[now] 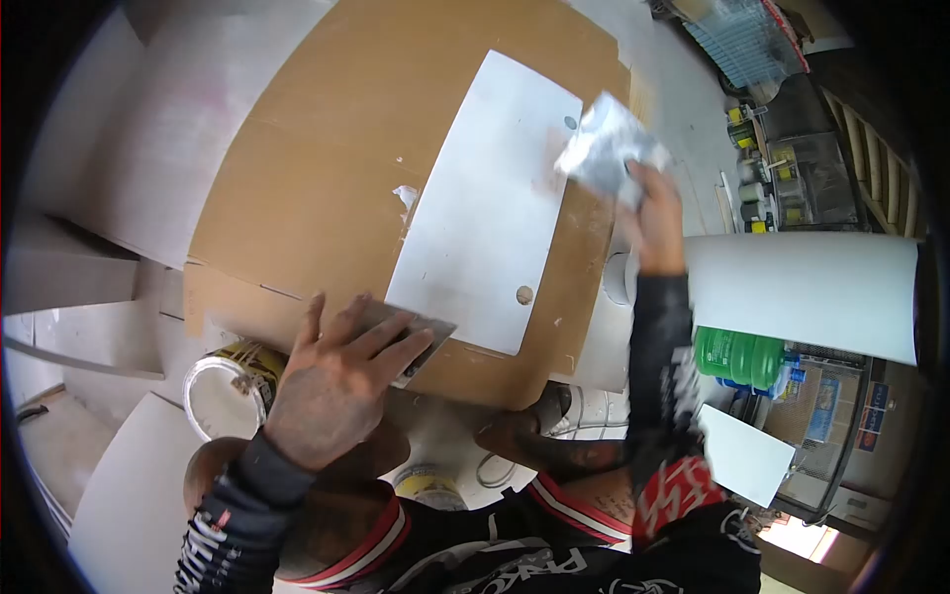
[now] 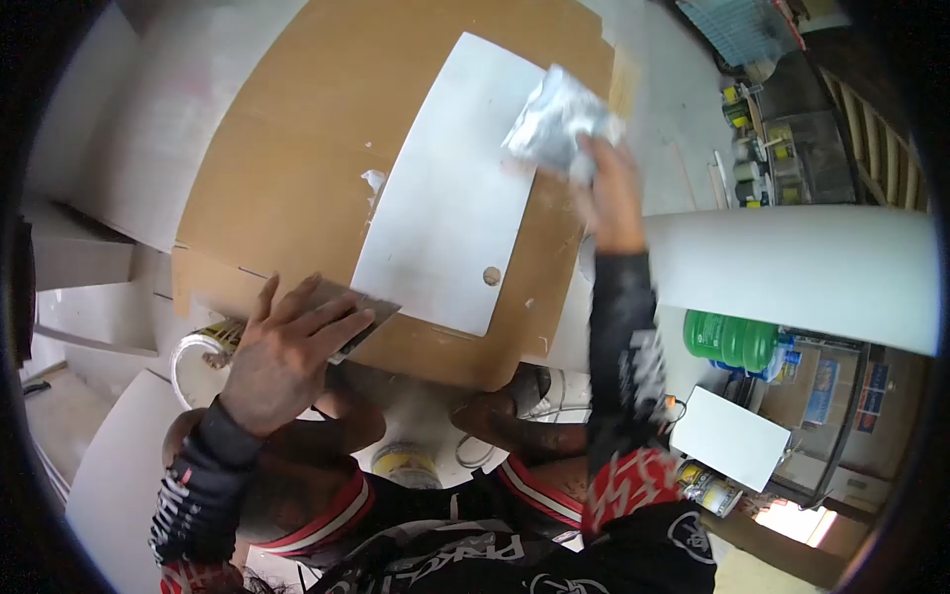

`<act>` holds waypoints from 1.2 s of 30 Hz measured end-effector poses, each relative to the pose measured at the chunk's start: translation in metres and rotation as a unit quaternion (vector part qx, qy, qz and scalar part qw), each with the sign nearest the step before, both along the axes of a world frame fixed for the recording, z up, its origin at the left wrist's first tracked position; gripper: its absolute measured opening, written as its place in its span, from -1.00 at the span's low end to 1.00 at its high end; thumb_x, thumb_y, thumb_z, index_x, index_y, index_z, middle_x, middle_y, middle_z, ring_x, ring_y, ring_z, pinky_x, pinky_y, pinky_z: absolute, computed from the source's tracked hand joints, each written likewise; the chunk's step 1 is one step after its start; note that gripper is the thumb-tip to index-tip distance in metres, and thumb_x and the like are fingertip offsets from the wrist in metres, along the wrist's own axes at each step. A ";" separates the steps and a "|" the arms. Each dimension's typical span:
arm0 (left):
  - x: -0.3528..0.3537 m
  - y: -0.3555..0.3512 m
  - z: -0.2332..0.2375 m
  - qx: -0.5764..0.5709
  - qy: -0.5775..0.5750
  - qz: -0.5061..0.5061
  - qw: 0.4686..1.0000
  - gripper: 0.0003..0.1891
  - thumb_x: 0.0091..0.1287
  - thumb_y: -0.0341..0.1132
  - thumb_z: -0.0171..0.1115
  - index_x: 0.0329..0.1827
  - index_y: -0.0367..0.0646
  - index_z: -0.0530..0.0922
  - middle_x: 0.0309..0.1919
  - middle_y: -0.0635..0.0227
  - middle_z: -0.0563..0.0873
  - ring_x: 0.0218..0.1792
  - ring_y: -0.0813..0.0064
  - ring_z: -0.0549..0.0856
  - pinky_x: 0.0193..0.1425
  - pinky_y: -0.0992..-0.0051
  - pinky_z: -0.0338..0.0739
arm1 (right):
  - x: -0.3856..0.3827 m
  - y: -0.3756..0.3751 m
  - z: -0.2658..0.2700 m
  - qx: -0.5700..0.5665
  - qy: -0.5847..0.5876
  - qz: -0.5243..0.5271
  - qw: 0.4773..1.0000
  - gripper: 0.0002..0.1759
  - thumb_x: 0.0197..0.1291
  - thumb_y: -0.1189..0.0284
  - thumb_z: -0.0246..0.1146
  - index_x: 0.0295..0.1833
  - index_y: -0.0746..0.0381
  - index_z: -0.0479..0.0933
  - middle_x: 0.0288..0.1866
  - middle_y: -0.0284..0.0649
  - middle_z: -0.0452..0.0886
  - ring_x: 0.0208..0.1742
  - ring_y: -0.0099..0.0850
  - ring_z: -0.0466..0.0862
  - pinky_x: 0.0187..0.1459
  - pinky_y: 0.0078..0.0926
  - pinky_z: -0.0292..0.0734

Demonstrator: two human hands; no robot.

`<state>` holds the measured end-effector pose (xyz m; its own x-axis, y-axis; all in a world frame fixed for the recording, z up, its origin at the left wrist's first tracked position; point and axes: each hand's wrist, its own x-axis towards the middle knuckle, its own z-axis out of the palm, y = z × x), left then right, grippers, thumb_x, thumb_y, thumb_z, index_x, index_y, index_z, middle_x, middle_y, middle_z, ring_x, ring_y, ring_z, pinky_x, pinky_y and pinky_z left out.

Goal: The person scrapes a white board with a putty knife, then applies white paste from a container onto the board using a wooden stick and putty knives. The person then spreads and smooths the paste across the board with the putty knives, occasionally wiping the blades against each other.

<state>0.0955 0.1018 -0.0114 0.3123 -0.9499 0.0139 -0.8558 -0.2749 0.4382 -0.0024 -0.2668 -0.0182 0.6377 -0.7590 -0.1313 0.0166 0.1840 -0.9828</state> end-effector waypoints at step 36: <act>0.044 -0.047 0.017 0.089 0.071 0.027 0.993 -0.50 -0.04 0.01 0.51 -0.01 0.08 0.68 0.01 0.29 0.72 0.14 0.06 0.63 0.31 -0.13 0.37 | 0.189 -0.254 -0.163 -0.537 0.464 0.152 0.688 -0.47 -0.02 0.40 0.07 0.13 0.26 0.56 0.02 0.24 0.60 0.11 0.12 0.58 0.19 -0.14 0.43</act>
